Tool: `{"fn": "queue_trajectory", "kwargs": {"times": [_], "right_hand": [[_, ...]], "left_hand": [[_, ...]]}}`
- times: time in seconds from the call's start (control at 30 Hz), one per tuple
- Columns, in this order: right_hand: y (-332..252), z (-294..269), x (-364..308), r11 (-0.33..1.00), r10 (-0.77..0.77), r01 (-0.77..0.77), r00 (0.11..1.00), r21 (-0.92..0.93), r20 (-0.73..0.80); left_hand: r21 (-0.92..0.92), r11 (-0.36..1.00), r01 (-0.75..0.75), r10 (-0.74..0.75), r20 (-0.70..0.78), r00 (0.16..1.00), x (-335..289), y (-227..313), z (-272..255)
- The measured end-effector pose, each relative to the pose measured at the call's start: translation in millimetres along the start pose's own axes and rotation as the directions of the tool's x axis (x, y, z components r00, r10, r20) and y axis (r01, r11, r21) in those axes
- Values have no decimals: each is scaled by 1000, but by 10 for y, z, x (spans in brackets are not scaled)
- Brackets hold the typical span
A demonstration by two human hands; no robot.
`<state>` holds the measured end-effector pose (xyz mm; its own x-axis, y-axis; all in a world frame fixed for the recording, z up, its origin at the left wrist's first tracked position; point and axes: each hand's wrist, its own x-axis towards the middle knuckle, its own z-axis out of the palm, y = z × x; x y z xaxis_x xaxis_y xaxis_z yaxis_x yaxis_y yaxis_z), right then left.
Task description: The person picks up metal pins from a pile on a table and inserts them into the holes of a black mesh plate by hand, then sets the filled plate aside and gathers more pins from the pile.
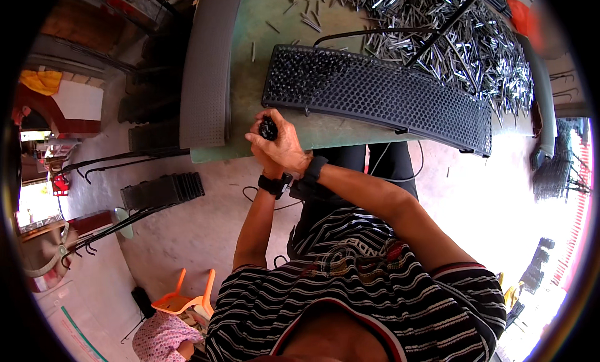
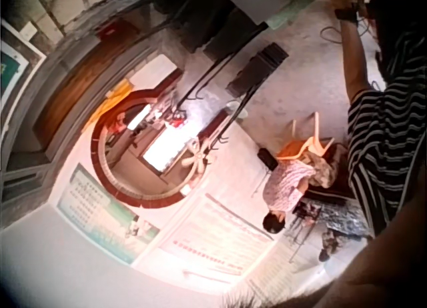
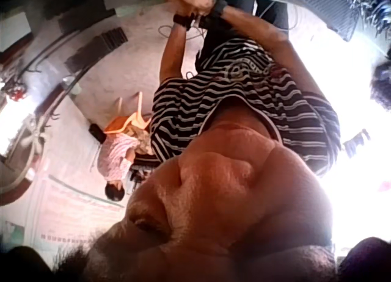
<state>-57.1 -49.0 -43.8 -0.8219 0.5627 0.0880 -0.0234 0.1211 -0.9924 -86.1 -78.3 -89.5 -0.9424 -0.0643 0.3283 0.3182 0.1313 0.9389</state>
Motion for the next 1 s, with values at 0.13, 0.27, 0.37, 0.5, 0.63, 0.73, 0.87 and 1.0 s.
{"fn": "queue_trajectory", "kwargs": {"times": [0.13,0.27,0.37,0.5,0.63,0.73,0.87,1.0], "right_hand": [[-105,-26,29,996,56,-58,998,70,35],[-8,11,50,996,-14,11,999,88,31],[25,33,62,985,-154,155,988,74,-22],[-141,-48,66,999,-52,53,995,0,85],[-159,-135,43,973,-146,170,977,-155,157],[-359,-391,-48,938,-206,245,963,-246,173],[-540,-1061,-300,979,18,37,964,-202,264],[-543,-1629,-742,976,187,-154,954,-153,235]], "left_hand": [[33,999,33,-31,-71,997,-7,26,75],[69,995,71,-61,-142,988,-12,72,161],[102,989,111,-88,-204,975,-4,121,242],[89,985,146,-123,-225,966,-15,120,277],[-168,955,244,-249,-12,968,-40,-139,78],[-417,797,438,-379,219,899,118,-339,-189],[-329,700,634,-469,457,756,314,230,-312],[-382,294,876,-418,773,478,287,641,-378]]}}
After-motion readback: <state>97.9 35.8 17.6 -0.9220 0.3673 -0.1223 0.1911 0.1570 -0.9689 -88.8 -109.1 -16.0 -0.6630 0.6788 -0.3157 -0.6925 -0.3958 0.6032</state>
